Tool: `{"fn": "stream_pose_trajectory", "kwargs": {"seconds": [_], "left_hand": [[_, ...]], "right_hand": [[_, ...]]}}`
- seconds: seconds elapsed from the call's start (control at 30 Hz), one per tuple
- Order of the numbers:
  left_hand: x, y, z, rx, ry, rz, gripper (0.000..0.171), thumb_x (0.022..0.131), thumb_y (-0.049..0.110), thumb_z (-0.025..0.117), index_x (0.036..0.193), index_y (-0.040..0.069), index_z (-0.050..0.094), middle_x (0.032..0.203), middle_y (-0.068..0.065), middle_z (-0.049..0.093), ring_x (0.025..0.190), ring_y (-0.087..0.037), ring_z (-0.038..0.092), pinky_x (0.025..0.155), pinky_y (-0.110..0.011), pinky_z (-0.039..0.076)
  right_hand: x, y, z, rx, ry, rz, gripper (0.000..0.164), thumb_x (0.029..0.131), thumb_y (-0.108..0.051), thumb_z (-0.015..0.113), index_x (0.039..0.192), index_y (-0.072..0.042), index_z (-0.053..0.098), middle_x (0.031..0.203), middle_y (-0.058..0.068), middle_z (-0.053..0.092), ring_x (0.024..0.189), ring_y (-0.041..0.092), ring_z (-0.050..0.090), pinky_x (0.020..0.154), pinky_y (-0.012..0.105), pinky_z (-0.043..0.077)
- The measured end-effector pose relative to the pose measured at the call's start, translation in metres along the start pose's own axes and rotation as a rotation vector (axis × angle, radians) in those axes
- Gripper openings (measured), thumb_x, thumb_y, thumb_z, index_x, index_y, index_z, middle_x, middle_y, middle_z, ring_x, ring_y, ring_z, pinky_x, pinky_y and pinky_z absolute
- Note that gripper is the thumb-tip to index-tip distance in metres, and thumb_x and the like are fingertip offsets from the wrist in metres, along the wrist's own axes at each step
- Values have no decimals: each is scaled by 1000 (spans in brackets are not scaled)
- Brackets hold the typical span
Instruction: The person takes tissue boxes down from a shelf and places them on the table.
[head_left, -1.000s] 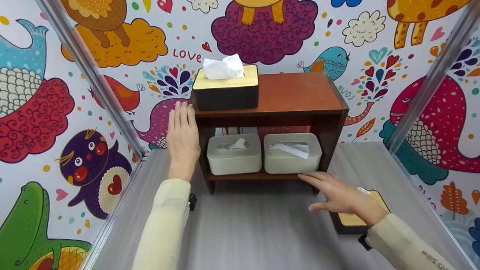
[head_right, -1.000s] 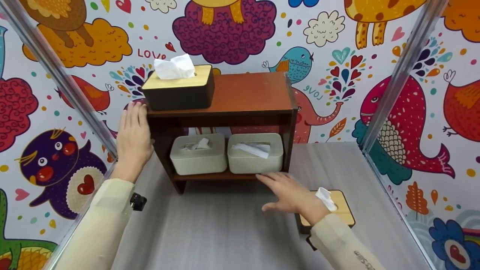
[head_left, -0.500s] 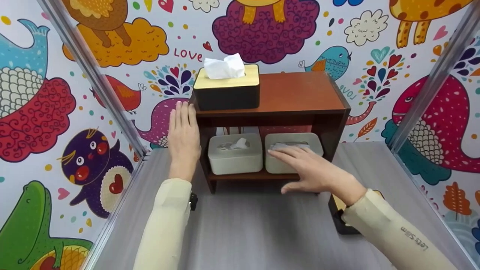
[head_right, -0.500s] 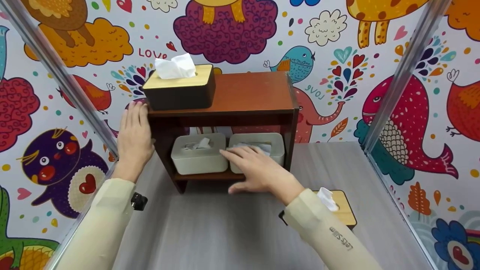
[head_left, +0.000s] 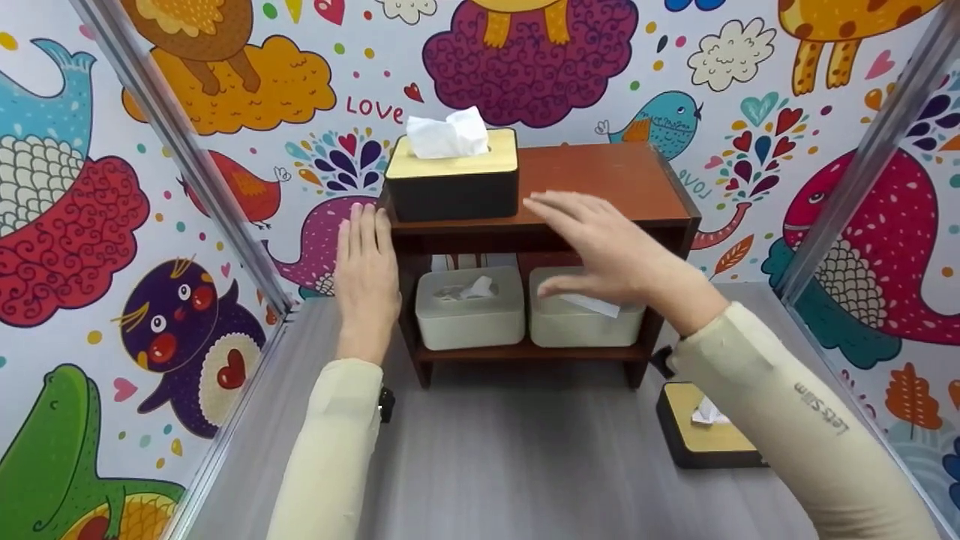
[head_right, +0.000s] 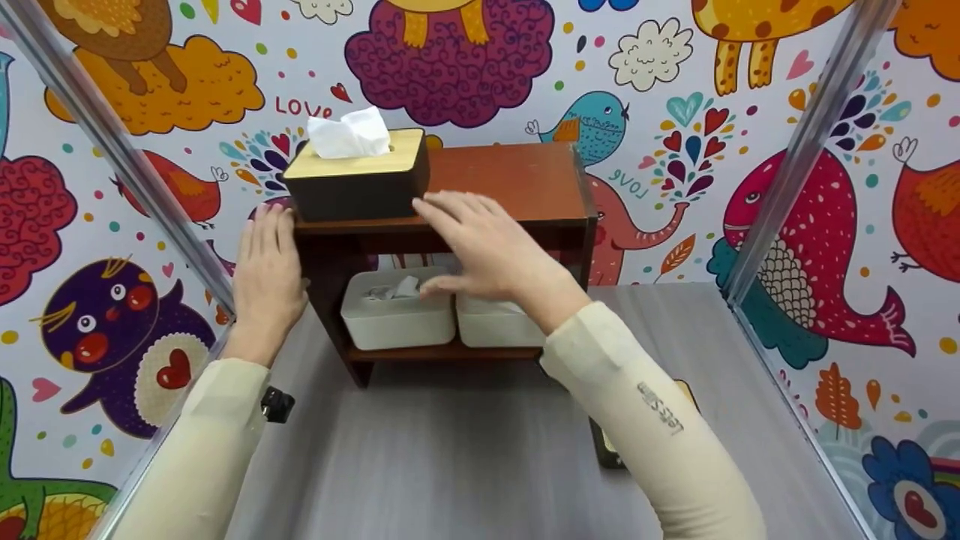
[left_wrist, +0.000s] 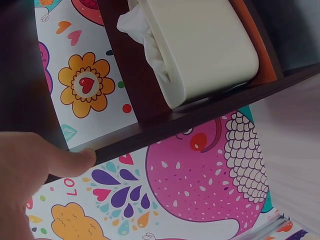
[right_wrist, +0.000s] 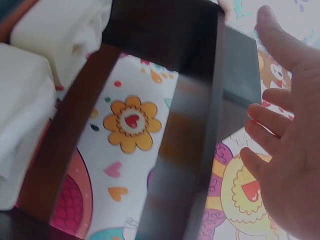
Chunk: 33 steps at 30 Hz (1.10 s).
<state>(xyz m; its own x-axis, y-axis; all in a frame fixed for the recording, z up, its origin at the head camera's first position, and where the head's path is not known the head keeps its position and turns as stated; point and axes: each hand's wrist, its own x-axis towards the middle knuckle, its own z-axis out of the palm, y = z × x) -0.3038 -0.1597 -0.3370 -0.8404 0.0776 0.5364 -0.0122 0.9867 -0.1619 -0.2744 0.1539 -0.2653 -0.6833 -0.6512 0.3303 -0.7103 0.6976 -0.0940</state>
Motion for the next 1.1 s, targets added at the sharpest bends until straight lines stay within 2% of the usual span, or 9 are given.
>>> {"fn": "stream_pose_trajectory", "kwargs": {"seconds": [0.2, 0.4, 0.7, 0.97, 1.1], "left_hand": [[0, 0, 1, -16, 22, 2, 91, 76, 5, 77, 150, 0, 24, 158, -20, 27, 151, -32, 18, 126, -40, 13], [-1, -1, 2, -19, 45, 8, 87, 76, 4, 75, 149, -2, 26, 157, -20, 30, 151, -32, 20, 126, -40, 14], [-1, 0, 4, -9, 14, -11, 91, 77, 5, 76, 151, 0, 23, 158, -20, 27, 152, -32, 16, 126, -40, 14], [-1, 2, 0, -15, 14, -16, 87, 79, 2, 73, 151, 1, 23, 158, -20, 27, 152, -32, 16, 126, -40, 13], [-1, 2, 0, -23, 15, -15, 86, 80, 1, 72, 150, 1, 24, 157, -20, 28, 152, -32, 16, 126, -40, 14]], "right_hand": [[24, 6, -15, 19, -31, 85, 109, 75, -74, 61, 157, -18, 17, 163, 6, 21, 151, 29, 19, 122, 55, 17], [50, 7, -19, 21, -70, 151, 112, 76, -73, 63, 158, -16, 13, 164, 7, 18, 151, 30, 17, 123, 54, 14], [88, 2, -21, 19, -164, 250, 115, 76, -75, 61, 158, -15, 5, 166, 6, 9, 153, 31, 12, 124, 52, 12], [106, -4, -28, 49, -192, 303, 104, 82, -70, 59, 158, -16, 12, 165, 5, 12, 153, 31, 10, 125, 51, 9], [113, -3, -32, 72, -218, 318, 98, 85, -66, 59, 157, -17, 15, 166, 6, 9, 153, 31, 8, 125, 51, 9]]}}
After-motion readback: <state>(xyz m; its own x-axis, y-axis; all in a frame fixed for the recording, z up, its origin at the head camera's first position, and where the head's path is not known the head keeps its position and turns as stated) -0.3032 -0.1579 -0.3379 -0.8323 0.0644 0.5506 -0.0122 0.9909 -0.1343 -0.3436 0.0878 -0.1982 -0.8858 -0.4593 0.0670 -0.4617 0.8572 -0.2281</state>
